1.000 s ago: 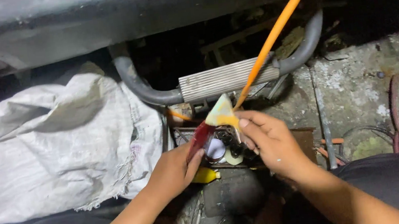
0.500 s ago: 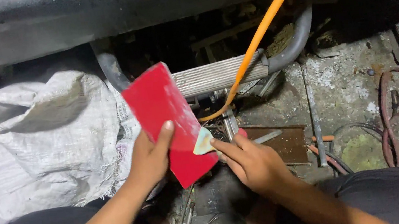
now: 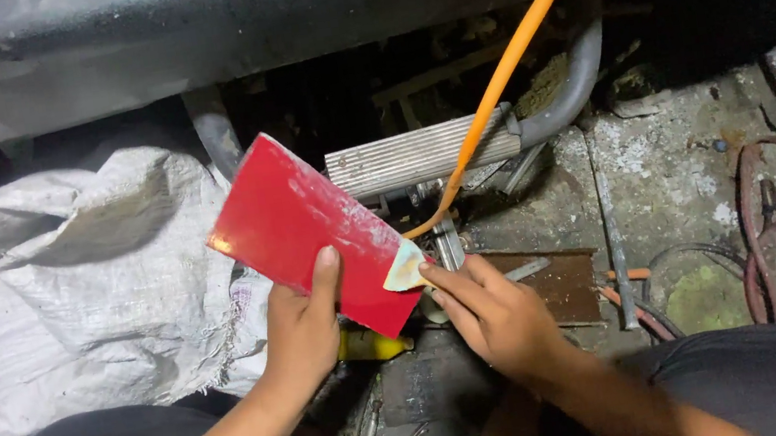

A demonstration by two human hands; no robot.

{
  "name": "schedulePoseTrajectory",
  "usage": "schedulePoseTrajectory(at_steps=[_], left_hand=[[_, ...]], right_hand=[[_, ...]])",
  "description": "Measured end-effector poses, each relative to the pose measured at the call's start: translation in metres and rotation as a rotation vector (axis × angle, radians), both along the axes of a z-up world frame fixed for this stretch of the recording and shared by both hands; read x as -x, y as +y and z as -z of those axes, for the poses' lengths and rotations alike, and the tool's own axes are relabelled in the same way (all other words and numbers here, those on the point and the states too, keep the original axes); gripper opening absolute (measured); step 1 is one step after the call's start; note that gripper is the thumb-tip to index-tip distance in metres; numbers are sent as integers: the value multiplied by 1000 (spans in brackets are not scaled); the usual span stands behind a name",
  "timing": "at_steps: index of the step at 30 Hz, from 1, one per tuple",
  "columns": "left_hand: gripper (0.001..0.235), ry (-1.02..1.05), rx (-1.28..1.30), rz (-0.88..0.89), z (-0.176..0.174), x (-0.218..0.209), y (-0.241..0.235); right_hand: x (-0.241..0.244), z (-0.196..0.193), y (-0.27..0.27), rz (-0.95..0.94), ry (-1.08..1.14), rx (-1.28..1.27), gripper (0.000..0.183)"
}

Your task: The person applies a light-colored body filler to a damaged area on a black car bumper using a red plastic spreader and a small yellow scraper. They repeatedly smooth the filler over the surface and scrape excess material from the tools.

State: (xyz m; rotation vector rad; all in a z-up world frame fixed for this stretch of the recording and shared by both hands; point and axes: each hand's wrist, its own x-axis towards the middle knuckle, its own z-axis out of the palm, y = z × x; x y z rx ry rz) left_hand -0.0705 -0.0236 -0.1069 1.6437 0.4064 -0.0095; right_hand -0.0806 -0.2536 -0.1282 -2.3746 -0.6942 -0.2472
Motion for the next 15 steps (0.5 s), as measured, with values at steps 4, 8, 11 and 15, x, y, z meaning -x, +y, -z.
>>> schedulePoseTrajectory(at_steps=[4, 8, 11, 15], left_hand=[[41, 20, 33, -13, -2, 3, -3], [49, 108, 115, 30, 1, 12, -14], [45, 118, 55, 97, 13, 18, -14], [49, 103, 81, 246, 15, 23, -17]], right_hand=[[-6, 10, 4, -4, -21, 21, 33], [-16, 7, 13, 1, -32, -2, 35], [-21, 1, 16, -2, -10, 1, 34], [-25, -3, 16, 42, 82, -101, 35]])
